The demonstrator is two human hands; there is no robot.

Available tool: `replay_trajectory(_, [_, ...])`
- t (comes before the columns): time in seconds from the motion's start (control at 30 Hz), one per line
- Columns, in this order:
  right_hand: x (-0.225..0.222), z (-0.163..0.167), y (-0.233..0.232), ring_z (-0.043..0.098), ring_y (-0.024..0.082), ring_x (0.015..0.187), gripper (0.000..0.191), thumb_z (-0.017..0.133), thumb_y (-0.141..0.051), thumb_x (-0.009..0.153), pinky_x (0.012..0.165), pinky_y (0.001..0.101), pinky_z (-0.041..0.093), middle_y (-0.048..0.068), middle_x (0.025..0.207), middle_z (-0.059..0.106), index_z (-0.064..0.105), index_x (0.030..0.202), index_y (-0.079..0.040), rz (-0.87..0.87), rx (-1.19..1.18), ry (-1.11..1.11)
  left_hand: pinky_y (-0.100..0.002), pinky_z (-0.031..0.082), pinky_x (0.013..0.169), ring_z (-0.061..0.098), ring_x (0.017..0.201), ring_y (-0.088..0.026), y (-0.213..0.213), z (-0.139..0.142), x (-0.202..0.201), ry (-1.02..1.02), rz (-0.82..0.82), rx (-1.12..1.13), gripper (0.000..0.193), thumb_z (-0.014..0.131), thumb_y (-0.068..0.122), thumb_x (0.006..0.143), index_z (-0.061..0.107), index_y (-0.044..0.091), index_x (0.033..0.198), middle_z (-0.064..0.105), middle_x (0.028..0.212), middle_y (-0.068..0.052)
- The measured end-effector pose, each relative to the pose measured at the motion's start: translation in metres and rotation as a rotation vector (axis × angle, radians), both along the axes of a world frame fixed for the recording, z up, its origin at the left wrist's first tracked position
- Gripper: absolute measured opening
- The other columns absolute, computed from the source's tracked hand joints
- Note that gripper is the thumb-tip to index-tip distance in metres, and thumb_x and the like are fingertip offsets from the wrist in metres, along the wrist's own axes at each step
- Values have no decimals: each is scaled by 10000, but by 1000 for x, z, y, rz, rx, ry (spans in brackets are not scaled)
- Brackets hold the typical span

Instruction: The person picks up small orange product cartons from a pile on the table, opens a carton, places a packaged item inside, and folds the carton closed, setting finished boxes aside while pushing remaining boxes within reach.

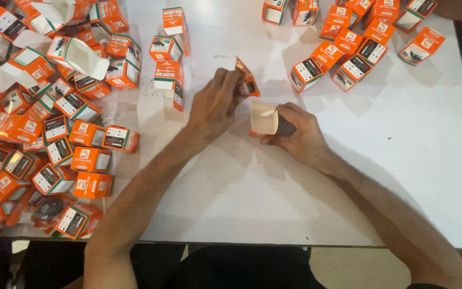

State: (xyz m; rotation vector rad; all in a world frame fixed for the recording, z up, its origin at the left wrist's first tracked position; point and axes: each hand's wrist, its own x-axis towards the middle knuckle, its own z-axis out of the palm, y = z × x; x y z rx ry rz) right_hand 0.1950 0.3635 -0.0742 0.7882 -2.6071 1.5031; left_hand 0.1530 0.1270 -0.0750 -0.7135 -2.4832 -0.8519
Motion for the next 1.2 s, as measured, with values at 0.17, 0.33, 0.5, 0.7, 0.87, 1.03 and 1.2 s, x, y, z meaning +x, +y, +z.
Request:
replay_trajectory(0.17, [-2,-1,1,691,246,996,458,917,-101,706,856,367,554,91,1097,692,707,1110,-49,-27,6,-4,-448,614,802,692,981,-395,4,-2,53,350,-218,385,561,865,87,807,527,-34,1238,590,1189,-190])
replay_trajectory(0.33, [-4,-2,3,697,268,1019,469,890,-76,751,857,369,569,106,1148,682,682,1171,-47,7,5,71,-527,546,1121,599,1314,-410,17,-10,47,440,-259,0,419,751,-55,900,577,36,1271,622,1240,-156])
replay_trajectory(0.5, [-3,-3,3,694,288,1042,496,869,-59,707,867,385,566,107,1146,686,678,1165,-51,-14,29,45,-623,383,1198,450,1422,-434,16,-10,45,302,-295,-129,490,785,111,892,627,69,1354,600,1190,-186])
replay_trajectory(0.7, [-2,-5,3,675,309,1050,510,887,-80,722,864,397,555,116,1147,668,672,1183,-49,-15,66,100,-764,152,1184,166,1505,-530,36,-13,48,122,-129,29,183,767,191,929,739,91,1080,361,1504,-287])
replay_trajectory(0.87, [-1,-2,0,676,310,1051,526,881,-89,740,872,406,551,113,1150,669,654,1211,-31,-35,56,111,-754,74,1141,59,1525,-582,50,-15,38,-107,-22,25,97,755,173,954,792,84,940,118,1658,-314])
replay_trajectory(1.03, [-1,5,-3,677,307,1033,542,891,-107,755,883,415,551,109,1132,674,658,1240,-38,-11,76,128,-485,514,981,390,1352,-416,51,-15,36,-280,-1,487,133,735,149,888,765,43,963,271,1582,-266])
replay_trajectory(1.2, [3,2,-2,678,319,1050,518,882,-128,796,888,414,557,121,1167,677,653,1253,-46,-12,95,134,-370,637,716,687,849,-244,42,-10,29,-620,36,680,510,761,105,901,490,-93,1286,612,1221,-204])
